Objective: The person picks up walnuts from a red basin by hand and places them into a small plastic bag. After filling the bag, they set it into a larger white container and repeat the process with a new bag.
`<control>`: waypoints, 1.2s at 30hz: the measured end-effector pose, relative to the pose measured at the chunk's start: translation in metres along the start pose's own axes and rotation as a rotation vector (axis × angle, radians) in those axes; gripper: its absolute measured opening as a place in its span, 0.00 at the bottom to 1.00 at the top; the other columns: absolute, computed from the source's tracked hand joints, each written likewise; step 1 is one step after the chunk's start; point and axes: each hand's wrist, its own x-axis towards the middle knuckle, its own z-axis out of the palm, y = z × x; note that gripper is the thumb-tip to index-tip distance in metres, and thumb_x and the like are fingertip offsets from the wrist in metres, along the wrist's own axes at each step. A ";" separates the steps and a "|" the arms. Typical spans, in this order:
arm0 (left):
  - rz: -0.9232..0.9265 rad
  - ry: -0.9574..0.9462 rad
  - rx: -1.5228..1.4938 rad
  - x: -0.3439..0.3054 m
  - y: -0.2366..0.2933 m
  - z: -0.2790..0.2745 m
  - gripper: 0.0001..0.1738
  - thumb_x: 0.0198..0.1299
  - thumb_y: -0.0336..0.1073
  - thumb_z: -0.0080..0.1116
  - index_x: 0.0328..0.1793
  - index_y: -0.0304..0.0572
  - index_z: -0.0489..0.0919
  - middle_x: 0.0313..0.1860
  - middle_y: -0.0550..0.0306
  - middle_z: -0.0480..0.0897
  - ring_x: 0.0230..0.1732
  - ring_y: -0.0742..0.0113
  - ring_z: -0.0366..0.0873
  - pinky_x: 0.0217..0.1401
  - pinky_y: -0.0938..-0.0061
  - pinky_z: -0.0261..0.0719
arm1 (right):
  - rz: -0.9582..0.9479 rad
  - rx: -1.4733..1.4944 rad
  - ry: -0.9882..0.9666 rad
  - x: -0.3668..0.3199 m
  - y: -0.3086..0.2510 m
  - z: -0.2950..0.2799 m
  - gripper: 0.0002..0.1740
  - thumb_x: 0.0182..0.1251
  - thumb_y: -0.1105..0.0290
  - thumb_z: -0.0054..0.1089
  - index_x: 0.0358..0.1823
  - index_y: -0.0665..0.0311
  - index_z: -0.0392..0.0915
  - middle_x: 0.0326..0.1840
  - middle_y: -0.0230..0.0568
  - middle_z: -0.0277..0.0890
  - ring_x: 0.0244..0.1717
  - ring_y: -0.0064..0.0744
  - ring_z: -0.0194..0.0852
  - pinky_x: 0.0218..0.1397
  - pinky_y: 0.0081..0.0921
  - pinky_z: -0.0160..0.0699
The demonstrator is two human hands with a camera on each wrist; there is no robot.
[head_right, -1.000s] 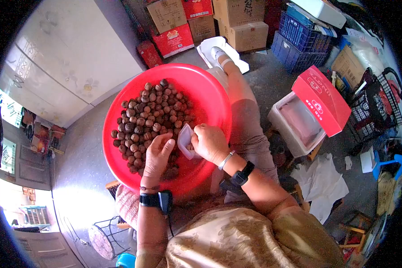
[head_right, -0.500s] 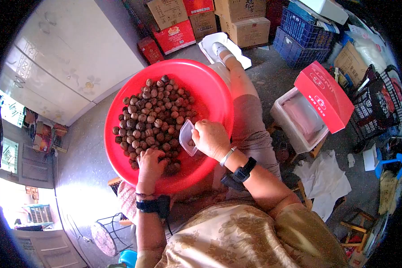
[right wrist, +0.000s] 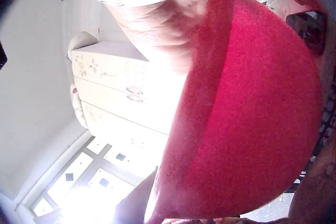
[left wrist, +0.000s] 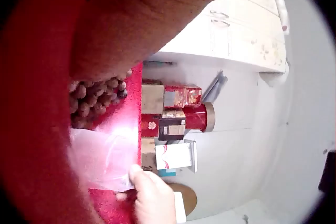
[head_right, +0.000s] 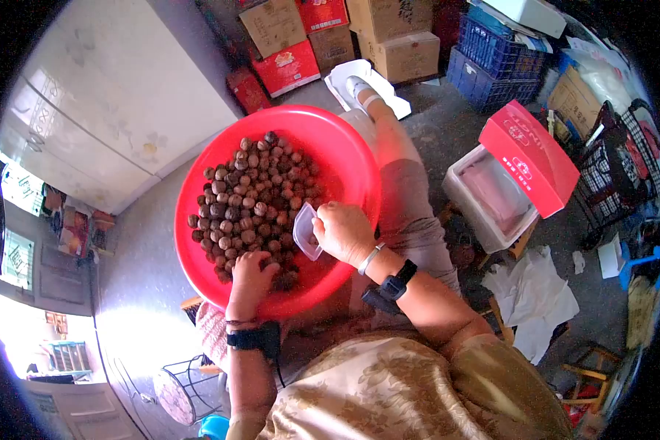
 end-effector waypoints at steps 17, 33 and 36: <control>-0.233 -0.054 -1.309 -0.001 0.030 -0.026 0.22 0.80 0.49 0.56 0.64 0.37 0.82 0.46 0.59 0.87 0.39 0.74 0.82 0.42 0.78 0.84 | -0.017 -0.012 -0.036 -0.001 0.001 -0.004 0.15 0.72 0.61 0.60 0.32 0.65 0.81 0.33 0.51 0.83 0.35 0.56 0.85 0.43 0.51 0.84; 0.011 0.197 -0.789 0.024 0.035 -0.019 0.21 0.69 0.36 0.67 0.67 0.40 0.83 0.45 0.55 0.86 0.44 0.66 0.82 0.51 0.72 0.82 | 0.013 0.021 0.011 -0.003 0.004 0.005 0.13 0.73 0.63 0.60 0.33 0.65 0.79 0.33 0.52 0.82 0.34 0.58 0.84 0.41 0.53 0.82; -0.014 -0.020 -0.487 0.013 0.022 -0.020 0.20 0.59 0.38 0.72 0.55 0.36 0.87 0.43 0.41 0.88 0.46 0.48 0.87 0.53 0.61 0.84 | -0.001 0.022 0.037 -0.003 0.005 0.009 0.13 0.73 0.63 0.60 0.33 0.65 0.76 0.32 0.52 0.80 0.33 0.59 0.81 0.39 0.53 0.81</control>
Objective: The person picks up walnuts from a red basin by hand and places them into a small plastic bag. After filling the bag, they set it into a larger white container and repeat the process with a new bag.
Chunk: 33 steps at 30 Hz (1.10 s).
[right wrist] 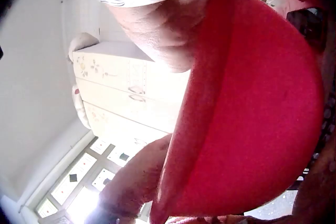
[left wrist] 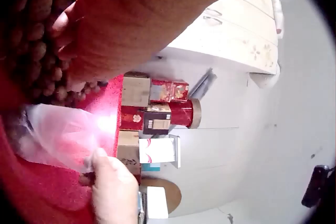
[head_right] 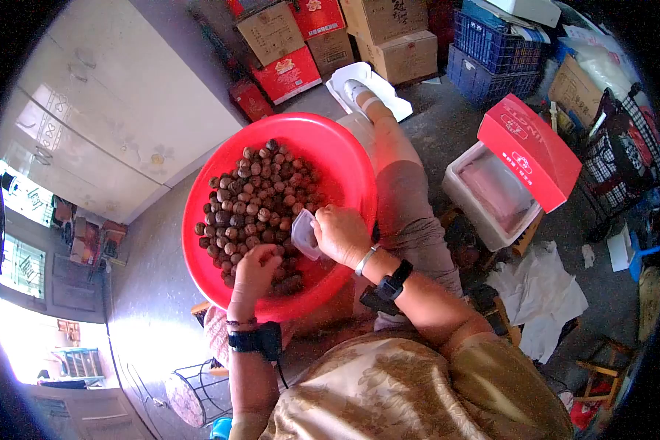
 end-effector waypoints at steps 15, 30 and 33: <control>0.019 -0.343 0.461 -0.011 -0.030 0.030 0.17 0.53 0.35 0.72 0.49 0.38 0.89 0.47 0.36 0.88 0.52 0.38 0.87 0.58 0.52 0.84 | 0.000 -0.078 -0.089 0.001 -0.006 -0.012 0.14 0.73 0.61 0.60 0.35 0.65 0.80 0.33 0.50 0.83 0.36 0.54 0.84 0.44 0.51 0.82; -0.388 -0.107 -0.550 -0.006 -0.009 0.006 0.20 0.78 0.50 0.57 0.55 0.40 0.84 0.40 0.57 0.88 0.32 0.77 0.79 0.35 0.80 0.77 | -0.012 -0.073 -0.090 0.002 -0.006 -0.012 0.14 0.73 0.60 0.59 0.34 0.64 0.80 0.33 0.48 0.82 0.36 0.53 0.84 0.44 0.50 0.82; -0.384 -0.058 -0.731 -0.012 0.001 0.001 0.21 0.79 0.51 0.55 0.56 0.39 0.82 0.40 0.56 0.88 0.32 0.75 0.80 0.36 0.79 0.79 | -0.019 -0.079 -0.094 0.001 -0.005 -0.011 0.14 0.73 0.60 0.59 0.34 0.64 0.80 0.32 0.48 0.82 0.36 0.53 0.84 0.44 0.50 0.82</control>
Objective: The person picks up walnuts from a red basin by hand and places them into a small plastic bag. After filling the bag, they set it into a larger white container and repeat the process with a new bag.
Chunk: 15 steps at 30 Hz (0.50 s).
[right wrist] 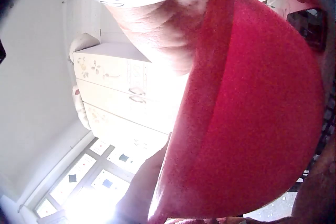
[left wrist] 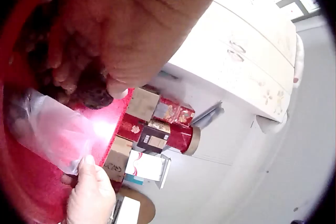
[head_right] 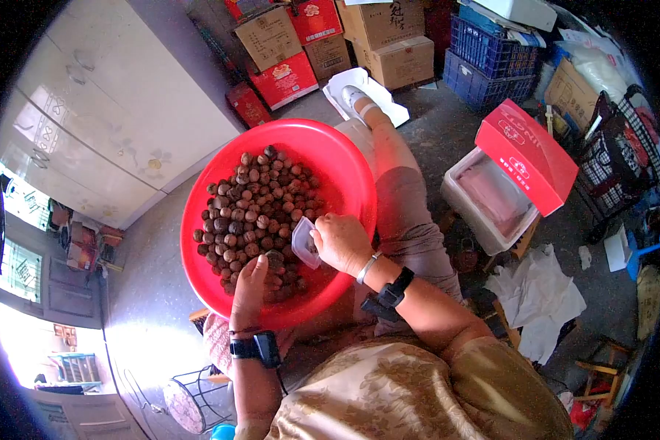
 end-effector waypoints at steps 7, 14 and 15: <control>0.015 -0.009 -0.053 -0.001 0.002 -0.001 0.21 0.80 0.50 0.54 0.59 0.38 0.80 0.40 0.54 0.89 0.32 0.73 0.82 0.37 0.77 0.81 | -0.014 0.005 0.010 0.000 0.000 0.001 0.15 0.74 0.60 0.59 0.35 0.65 0.79 0.33 0.49 0.82 0.36 0.54 0.83 0.44 0.50 0.82; 0.104 0.027 -0.104 0.003 -0.003 -0.003 0.19 0.78 0.46 0.60 0.58 0.36 0.80 0.38 0.57 0.87 0.33 0.74 0.81 0.38 0.78 0.82 | -0.001 0.010 0.009 0.000 0.001 0.002 0.15 0.74 0.60 0.59 0.35 0.65 0.79 0.34 0.50 0.82 0.37 0.55 0.84 0.44 0.51 0.83; 0.123 0.045 -0.080 0.002 -0.001 -0.002 0.19 0.77 0.46 0.61 0.58 0.36 0.80 0.38 0.57 0.87 0.33 0.75 0.81 0.38 0.79 0.82 | -0.003 0.004 0.006 0.000 0.001 0.002 0.15 0.74 0.60 0.59 0.35 0.66 0.79 0.34 0.50 0.82 0.36 0.55 0.84 0.44 0.51 0.83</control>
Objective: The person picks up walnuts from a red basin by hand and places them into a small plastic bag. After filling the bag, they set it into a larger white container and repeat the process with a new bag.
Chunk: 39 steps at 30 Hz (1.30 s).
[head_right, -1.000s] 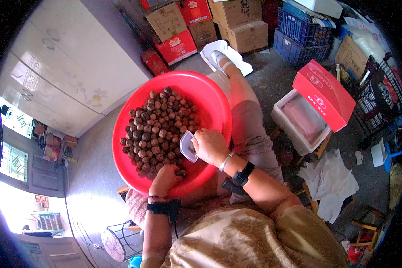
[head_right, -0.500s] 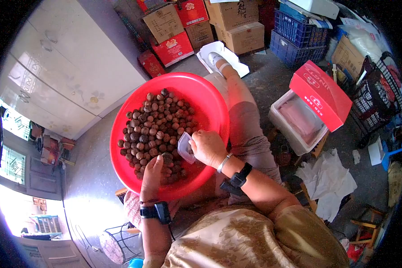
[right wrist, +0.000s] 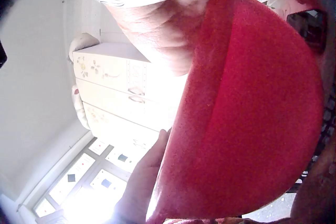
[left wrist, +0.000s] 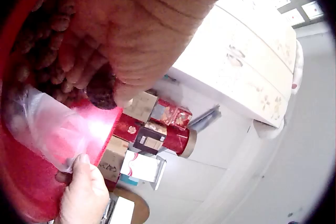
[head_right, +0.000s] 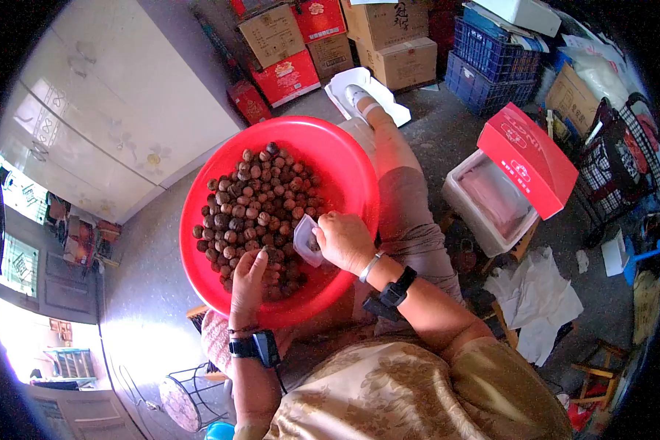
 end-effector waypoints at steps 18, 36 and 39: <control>0.197 -0.095 0.171 0.012 0.015 0.026 0.23 0.77 0.41 0.61 0.70 0.35 0.79 0.51 0.57 0.85 0.44 0.75 0.81 0.50 0.77 0.84 | 0.018 0.020 0.006 0.001 -0.002 -0.003 0.13 0.72 0.63 0.61 0.35 0.66 0.79 0.33 0.51 0.82 0.35 0.57 0.84 0.42 0.52 0.83; 0.305 -0.614 1.057 0.106 -0.105 0.014 0.18 0.61 0.31 0.56 0.55 0.39 0.88 0.55 0.36 0.87 0.59 0.37 0.85 0.63 0.52 0.83 | 0.007 0.079 0.031 0.002 0.000 0.003 0.14 0.72 0.64 0.61 0.31 0.66 0.75 0.31 0.51 0.79 0.36 0.59 0.79 0.40 0.53 0.78; 0.155 -0.613 1.180 0.098 -0.083 0.026 0.18 0.62 0.32 0.55 0.54 0.40 0.89 0.54 0.35 0.88 0.57 0.38 0.86 0.62 0.51 0.84 | -0.002 0.083 0.035 0.001 0.000 0.004 0.14 0.72 0.64 0.61 0.31 0.66 0.75 0.31 0.52 0.79 0.36 0.59 0.79 0.40 0.53 0.78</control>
